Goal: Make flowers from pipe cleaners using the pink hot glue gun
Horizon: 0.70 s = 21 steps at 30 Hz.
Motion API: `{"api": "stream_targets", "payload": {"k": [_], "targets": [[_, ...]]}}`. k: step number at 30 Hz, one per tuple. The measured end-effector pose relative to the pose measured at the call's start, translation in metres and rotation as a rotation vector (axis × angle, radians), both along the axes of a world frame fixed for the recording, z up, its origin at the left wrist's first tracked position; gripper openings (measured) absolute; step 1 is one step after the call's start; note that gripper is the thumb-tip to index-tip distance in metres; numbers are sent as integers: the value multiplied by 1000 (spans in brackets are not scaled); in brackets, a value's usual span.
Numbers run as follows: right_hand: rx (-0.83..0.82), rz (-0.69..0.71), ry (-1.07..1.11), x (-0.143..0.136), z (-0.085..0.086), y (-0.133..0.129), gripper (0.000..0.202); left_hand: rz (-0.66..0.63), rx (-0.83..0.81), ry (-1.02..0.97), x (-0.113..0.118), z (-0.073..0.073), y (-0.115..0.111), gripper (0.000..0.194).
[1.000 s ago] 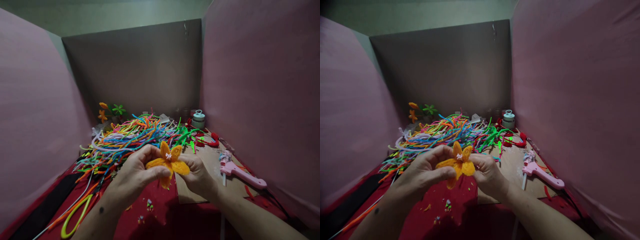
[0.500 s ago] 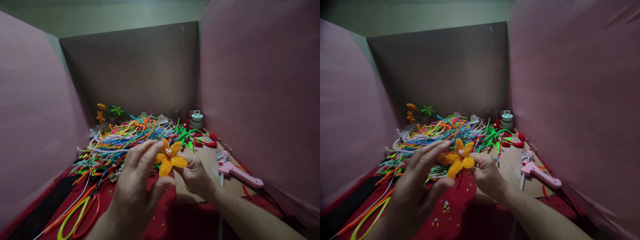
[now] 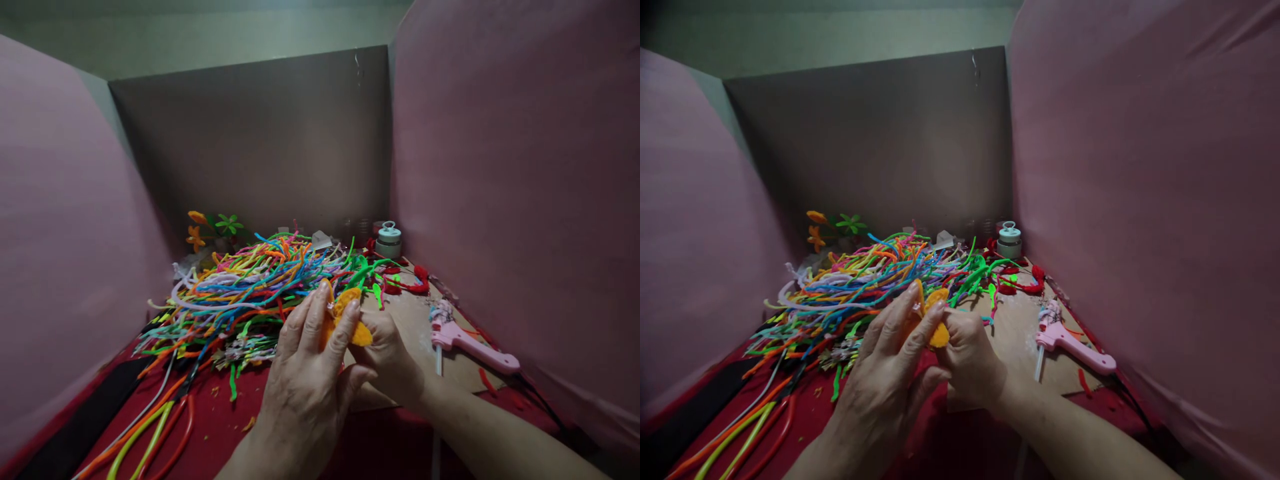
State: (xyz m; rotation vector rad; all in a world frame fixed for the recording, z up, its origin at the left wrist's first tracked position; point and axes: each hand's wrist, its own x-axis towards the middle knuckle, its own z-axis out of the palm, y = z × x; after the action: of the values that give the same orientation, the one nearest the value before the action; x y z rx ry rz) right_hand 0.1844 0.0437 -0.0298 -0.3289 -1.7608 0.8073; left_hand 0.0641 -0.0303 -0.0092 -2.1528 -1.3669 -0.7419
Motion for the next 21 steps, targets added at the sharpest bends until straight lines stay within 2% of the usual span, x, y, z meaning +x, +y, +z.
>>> {"api": "stream_targets", "payload": {"k": [4,9,17,21], "targets": [[53,-34,2,1,-3,0,40,-16,-51,-52,0,1,0,55],[109,-64,32,1,-1,1,35,-28,-66,-71,0,-1,1,55],[3,-38,12,-2,-6,3,25,-30,-68,0,-6,-4,6,55],[-17,-35,2,-2,-3,2,18,-20,-65,0,-6,-2,5,59]]}}
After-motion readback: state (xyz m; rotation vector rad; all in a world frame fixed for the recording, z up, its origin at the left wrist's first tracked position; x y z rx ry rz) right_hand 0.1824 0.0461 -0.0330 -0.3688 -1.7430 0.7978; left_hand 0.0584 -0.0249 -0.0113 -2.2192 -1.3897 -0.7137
